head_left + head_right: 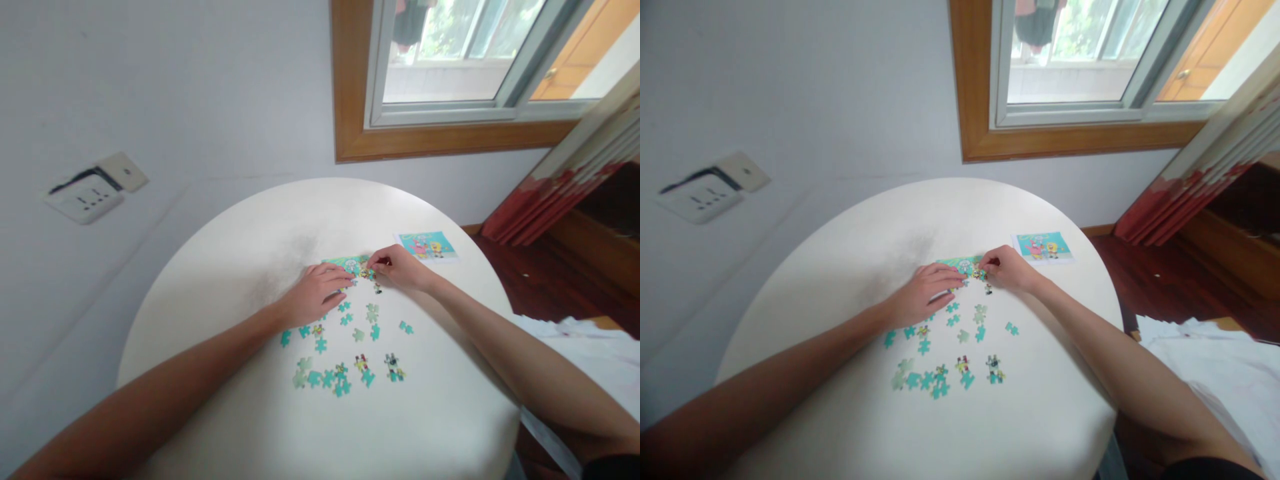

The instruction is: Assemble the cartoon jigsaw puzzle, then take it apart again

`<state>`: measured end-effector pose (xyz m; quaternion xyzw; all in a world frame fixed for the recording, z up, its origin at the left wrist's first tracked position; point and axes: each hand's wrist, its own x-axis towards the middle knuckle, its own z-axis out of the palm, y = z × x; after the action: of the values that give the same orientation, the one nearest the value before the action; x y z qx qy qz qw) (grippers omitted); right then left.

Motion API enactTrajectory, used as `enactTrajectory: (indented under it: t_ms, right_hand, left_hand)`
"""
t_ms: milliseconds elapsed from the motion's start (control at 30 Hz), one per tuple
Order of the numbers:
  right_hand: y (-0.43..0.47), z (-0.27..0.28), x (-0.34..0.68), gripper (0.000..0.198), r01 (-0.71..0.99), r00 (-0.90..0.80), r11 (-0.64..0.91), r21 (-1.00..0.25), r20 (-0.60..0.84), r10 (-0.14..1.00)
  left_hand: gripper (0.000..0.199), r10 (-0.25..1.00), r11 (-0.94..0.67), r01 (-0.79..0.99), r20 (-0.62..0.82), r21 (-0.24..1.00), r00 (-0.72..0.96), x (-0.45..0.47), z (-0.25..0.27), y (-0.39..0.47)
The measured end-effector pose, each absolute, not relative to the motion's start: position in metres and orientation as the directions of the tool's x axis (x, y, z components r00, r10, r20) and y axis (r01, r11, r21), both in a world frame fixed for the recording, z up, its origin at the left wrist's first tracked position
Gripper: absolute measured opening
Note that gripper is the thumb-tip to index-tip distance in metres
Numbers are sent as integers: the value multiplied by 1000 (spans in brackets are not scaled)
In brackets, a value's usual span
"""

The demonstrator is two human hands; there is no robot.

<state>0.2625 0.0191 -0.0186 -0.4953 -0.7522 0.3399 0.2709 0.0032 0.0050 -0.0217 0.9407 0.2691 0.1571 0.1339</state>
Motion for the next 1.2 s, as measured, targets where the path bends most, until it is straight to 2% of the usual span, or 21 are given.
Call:
enactTrajectory:
  t_ms: [433, 633, 767, 900, 1033, 1200]
  right_hand:
    - [19, -18, 263, 16, 536, -331, 212, -817, 27, 943]
    - [20, -17, 263, 22, 545, -360, 251, -800, 47, 932]
    - [19, -17, 263, 17, 528, -360, 252, -811, 56, 931]
    - [12, -15, 254, 7, 367, -418, 226, -903, 57, 907]
    - [-3, -13, 237, 24, 115, -500, 158, -981, 80, 862]
    - [-18, -12, 217, 32, -37, -485, 78, -996, 86, 870]
  left_hand:
    - [30, 544, -823, 460, 230, 334, 807, 3, -23, 7]
    - [29, 538, -828, 455, 237, 328, 809, 3, -25, 7]
    - [28, 530, -834, 441, 258, 333, 808, 3, -24, 8]
    - [25, 530, -831, 404, 327, 382, 782, 8, -19, 6]
    - [26, 588, -783, 369, 402, 501, 702, 14, -15, 0]
    - [27, 644, -718, 330, 405, 613, 649, 15, -13, -8]
